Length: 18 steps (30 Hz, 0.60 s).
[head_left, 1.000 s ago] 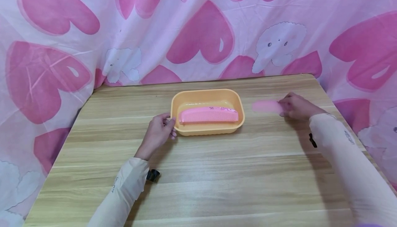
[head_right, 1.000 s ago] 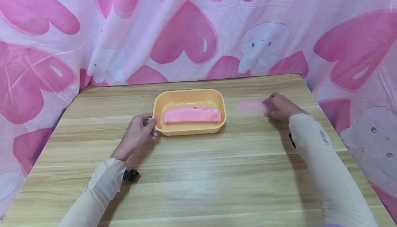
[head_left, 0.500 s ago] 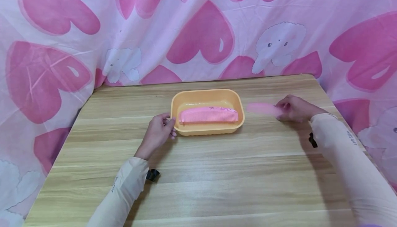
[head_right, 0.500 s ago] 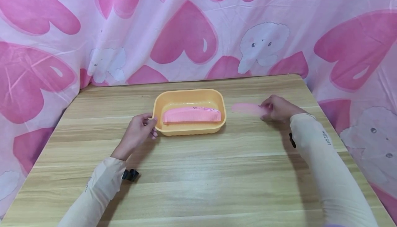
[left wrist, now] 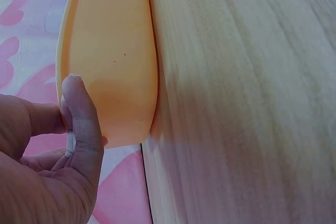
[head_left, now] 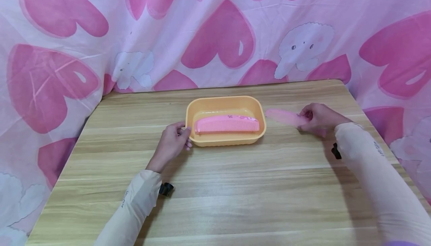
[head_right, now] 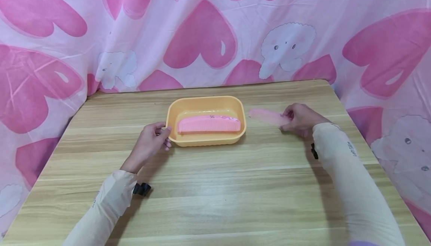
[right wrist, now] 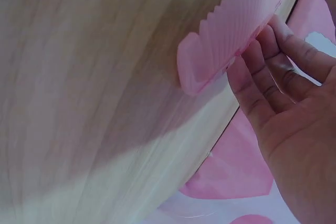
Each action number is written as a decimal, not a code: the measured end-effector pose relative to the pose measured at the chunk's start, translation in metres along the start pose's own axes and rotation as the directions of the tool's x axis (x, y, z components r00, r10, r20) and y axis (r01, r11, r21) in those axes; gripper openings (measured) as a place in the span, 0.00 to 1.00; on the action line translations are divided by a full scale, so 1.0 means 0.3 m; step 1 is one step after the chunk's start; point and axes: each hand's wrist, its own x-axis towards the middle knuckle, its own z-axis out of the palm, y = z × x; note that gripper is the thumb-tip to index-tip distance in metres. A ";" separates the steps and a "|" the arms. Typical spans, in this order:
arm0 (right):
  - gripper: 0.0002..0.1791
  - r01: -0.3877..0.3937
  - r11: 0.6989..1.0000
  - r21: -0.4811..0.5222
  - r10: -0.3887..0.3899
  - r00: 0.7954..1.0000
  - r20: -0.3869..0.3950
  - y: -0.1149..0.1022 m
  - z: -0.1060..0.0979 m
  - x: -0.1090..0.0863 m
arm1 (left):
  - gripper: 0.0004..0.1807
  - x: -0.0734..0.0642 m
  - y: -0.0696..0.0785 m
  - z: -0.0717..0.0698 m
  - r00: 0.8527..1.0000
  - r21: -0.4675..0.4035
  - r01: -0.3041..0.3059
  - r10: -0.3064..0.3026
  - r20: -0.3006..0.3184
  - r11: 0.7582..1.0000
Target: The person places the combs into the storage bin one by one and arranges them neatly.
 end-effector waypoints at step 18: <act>0.25 0.150 0.989 0.021 -0.145 0.977 -0.159 -0.231 -0.102 0.052 | 0.23 0.016 0.012 0.027 1.000 -0.069 -0.010 0.010 0.003 0.998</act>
